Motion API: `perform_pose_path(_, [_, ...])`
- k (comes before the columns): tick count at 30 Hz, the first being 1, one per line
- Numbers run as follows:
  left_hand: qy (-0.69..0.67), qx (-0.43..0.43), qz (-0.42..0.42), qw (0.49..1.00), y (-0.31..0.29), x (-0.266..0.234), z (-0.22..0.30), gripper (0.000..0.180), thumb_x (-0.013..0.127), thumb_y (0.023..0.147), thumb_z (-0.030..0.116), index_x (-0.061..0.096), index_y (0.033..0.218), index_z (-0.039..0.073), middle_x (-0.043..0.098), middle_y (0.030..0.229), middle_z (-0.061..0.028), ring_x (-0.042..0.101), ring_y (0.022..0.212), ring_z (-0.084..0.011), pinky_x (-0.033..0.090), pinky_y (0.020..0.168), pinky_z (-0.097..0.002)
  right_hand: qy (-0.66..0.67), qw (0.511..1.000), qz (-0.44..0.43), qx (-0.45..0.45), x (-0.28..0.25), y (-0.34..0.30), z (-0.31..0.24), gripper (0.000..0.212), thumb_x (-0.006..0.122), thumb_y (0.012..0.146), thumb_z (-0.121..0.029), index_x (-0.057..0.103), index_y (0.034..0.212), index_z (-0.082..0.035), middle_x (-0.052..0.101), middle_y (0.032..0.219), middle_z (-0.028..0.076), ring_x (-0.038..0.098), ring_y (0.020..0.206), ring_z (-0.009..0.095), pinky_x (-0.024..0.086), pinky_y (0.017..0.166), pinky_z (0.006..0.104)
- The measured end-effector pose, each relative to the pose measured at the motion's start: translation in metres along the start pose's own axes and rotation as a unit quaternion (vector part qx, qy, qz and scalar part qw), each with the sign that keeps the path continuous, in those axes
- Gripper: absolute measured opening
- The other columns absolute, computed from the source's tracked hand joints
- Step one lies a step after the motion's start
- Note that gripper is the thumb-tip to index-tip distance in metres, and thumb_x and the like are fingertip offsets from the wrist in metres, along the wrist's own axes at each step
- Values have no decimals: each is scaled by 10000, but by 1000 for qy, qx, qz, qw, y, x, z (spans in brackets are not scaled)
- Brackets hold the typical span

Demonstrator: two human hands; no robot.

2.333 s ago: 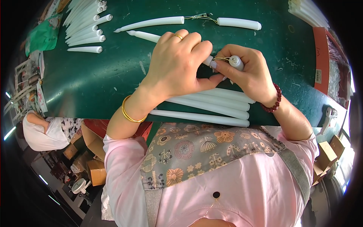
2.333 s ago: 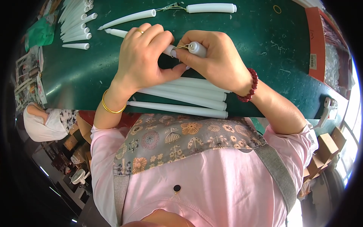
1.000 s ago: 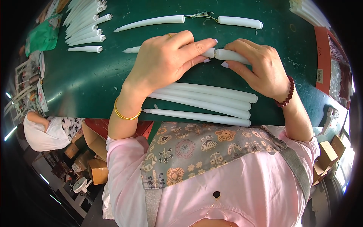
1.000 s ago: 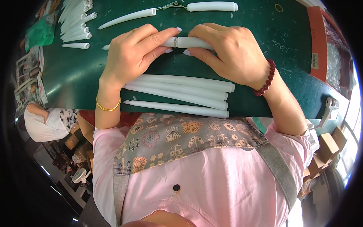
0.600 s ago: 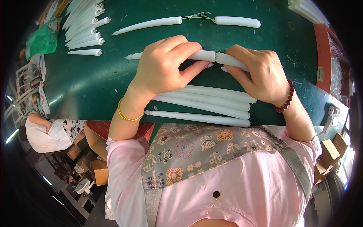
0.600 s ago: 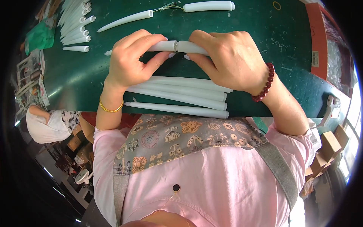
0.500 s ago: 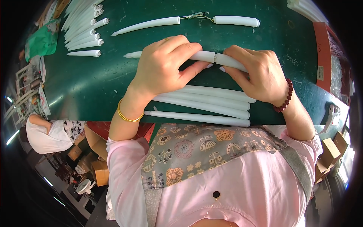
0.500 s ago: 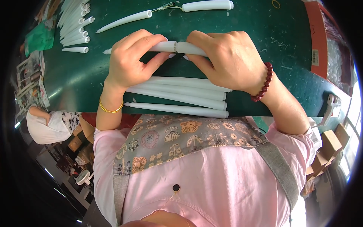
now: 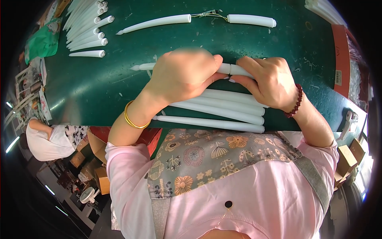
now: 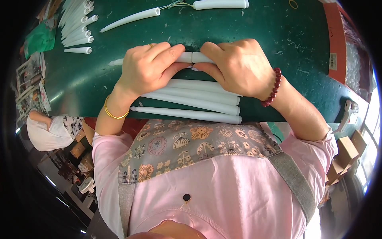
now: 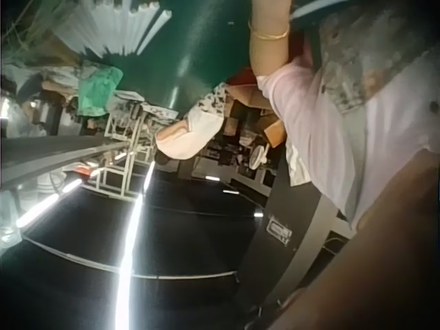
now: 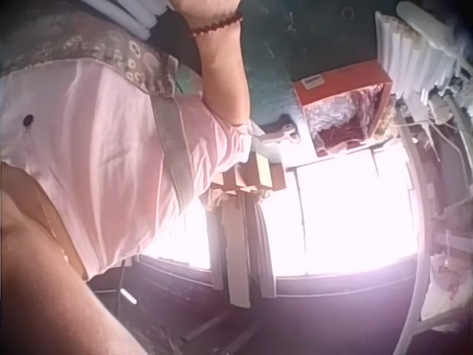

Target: The worker is assembling white plastic tubes by connecting them with wires and connectors and applying adhesive.

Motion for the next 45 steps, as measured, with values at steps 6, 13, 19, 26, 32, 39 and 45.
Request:
perform_pose_path(6, [3,4,-13,1000,-9,-1,-14,267,819,853,325,683,950,116,539,697,-19,586,519,-198,447,451,-339,-10,1000,-4,0,14,16,-11,250,778,921,-238,632,944,-37,620,702,139,609,592,375,452,518,424])
perform_pose_path(13, [-30,6,-28,999,-9,-8,-19,286,845,772,235,703,960,73,562,695,-36,582,526,-212,443,456,-342,-32,999,7,-25,11,25,-17,241,783,915,-245,652,968,-49,633,705,134,620,594,366,460,514,418])
perform_pose_path(19, [-18,4,-20,1000,-12,-9,-23,277,842,770,220,709,963,72,563,705,-33,582,530,-211,448,464,-335,-50,998,27,0,15,29,-21,266,800,892,-243,673,1005,-38,673,737,124,640,588,343,490,536,413])
perform_pose_path(26, [-18,-4,49,999,-4,-48,-42,322,842,792,232,749,1068,96,582,840,-1,599,687,-183,469,582,-331,-82,990,100,-52,-6,51,-29,333,820,854,-211,713,1131,-59,715,884,88,674,714,299,518,625,379])
perform_pose_path(32, [-17,2,83,996,-9,-50,-53,350,893,710,154,762,1027,90,641,941,-7,618,802,-196,455,693,-347,-44,996,77,-33,-1,52,-9,319,802,871,-163,713,1156,-51,697,955,99,662,846,298,525,776,391])
perform_pose_path(39, [-28,-30,36,999,-7,-48,-58,328,891,714,155,771,1014,96,666,950,-12,637,802,-199,477,700,-351,-23,997,63,-30,2,54,-6,309,809,858,-154,725,1137,-52,680,971,97,647,858,315,513,796,395])
perform_pose_path(45, [-138,-64,-160,975,-19,-21,-67,266,877,774,211,778,986,85,706,941,-52,664,816,-242,498,695,-367,-40,997,24,-61,-12,62,-5,290,810,846,-174,747,1108,-68,664,1034,105,638,916,320,513,812,403])
Point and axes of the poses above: each hand's wrist, its own y-axis towards the middle knuckle, its own x-axis out of the palm, z = x × y, the point moved 10 cm from there along y, towards the middle knuckle
